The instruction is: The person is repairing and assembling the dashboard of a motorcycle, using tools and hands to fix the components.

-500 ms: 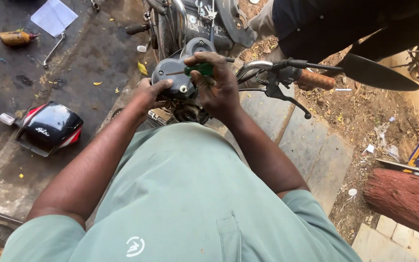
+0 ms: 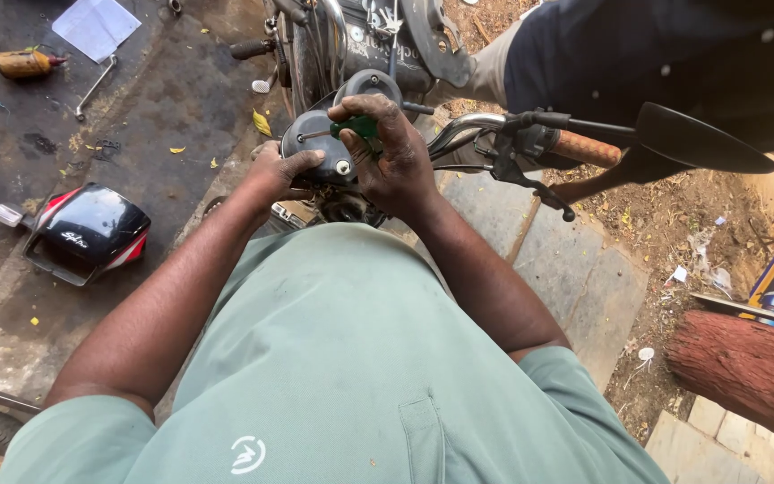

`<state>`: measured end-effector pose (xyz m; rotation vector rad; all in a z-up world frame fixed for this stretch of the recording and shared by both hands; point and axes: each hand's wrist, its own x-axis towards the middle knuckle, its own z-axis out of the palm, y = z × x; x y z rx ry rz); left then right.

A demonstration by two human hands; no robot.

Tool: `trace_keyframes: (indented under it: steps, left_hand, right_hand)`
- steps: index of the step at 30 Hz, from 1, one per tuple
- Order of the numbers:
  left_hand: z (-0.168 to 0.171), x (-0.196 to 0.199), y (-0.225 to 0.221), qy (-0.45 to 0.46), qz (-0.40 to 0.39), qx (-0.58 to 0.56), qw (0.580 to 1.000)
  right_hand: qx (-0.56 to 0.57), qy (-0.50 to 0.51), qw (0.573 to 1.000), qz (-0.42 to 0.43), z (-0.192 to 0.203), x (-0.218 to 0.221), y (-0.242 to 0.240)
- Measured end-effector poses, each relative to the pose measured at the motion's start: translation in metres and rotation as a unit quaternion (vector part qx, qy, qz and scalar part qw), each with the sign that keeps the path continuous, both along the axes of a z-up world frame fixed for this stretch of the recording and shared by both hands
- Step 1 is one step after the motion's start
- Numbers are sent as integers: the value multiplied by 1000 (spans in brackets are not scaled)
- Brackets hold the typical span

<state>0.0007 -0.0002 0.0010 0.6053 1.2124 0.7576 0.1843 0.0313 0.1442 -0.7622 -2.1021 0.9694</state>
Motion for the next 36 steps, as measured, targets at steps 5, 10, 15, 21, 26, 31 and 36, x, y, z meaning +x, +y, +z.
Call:
trace_keyframes:
  steps: [5,10,15,21,26,31,36]
  left_hand:
    - [-2,1,-1,8,10,-6,1000]
    - [1,1,-1,-2,27,-18,999]
    - [-11,1,0,7,-7,-15,1000]
    - [1,2,-1,21,-16,-18,999]
    - [1,2,-2,2,-13,-17,1000]
    - [-1,4,0,-5,-12,-23,1000]
    - [10,8,-2,23,-29,-28,999]
  right_hand:
    - [28,-41,998,48,5,3,7]
    - [-20,-80,987,136,35,-5,7]
    - [-15,-112,974,196,41,-12,21]
    - [-51,-111,968,221,49,-17,39]
    - [-27,-95,974,202,31,-16,42]
    - [87,-124,988,36,-8,-16,26]
    - [65,-100,993,-14,-15,-9,27]
